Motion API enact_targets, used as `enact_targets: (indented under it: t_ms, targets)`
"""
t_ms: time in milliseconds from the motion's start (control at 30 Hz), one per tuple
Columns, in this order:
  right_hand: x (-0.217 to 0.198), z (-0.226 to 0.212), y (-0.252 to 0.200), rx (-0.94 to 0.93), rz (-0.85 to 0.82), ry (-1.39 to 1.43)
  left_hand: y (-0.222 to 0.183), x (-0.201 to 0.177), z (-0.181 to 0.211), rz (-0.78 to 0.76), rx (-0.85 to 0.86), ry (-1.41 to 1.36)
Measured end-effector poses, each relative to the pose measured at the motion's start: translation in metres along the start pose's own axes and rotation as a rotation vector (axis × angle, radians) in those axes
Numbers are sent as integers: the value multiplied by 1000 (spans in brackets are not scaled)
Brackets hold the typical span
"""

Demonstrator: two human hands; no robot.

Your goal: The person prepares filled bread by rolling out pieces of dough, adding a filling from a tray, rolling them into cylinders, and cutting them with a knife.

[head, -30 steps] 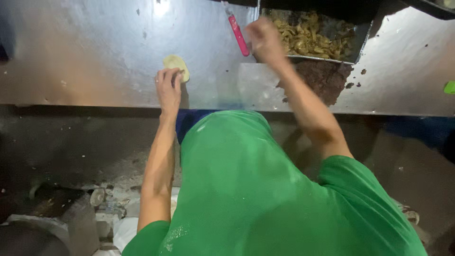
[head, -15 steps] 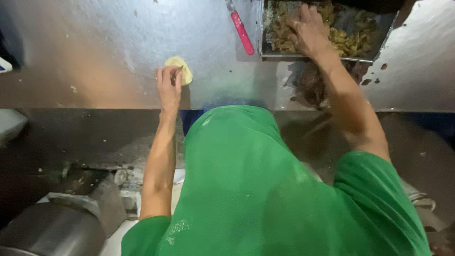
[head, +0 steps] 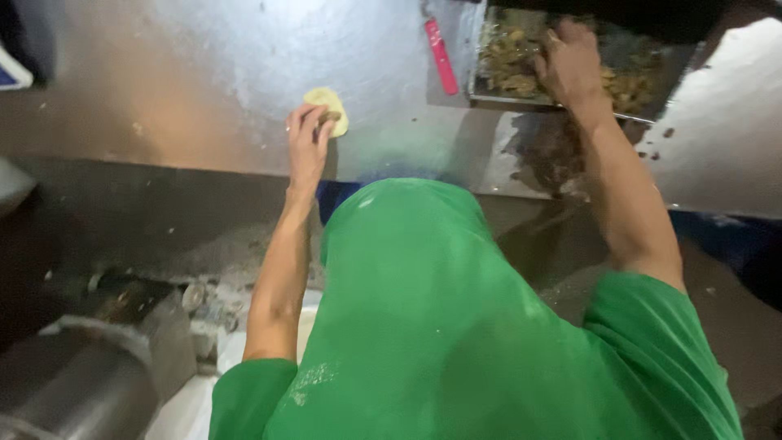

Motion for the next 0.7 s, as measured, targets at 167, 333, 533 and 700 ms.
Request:
enact_targets:
  t_ms: [167,333,533,700]
  targets:
    - [-41,-1,4,225,184,494,-9,-6,11,100,0,-54]
    - [-95,-53,2,659,185,921,-22,-11,3,113,-71,-51]
    - [-62,-159,41,361,-37,1271,-31,0,-22,111,-100,-103]
    - [-1,-271,95,198,-351,1067,-25,7,-26,62,-165,-176]
Point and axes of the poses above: each hand's wrist, its own y-axis towards the middle knuckle, its own x-axis out of the palm, z = x × y, the point moved 1 cm from there along y, towards the middle knuckle, and after that the axes turned 13 degrees about y, right-handed, at the moved point
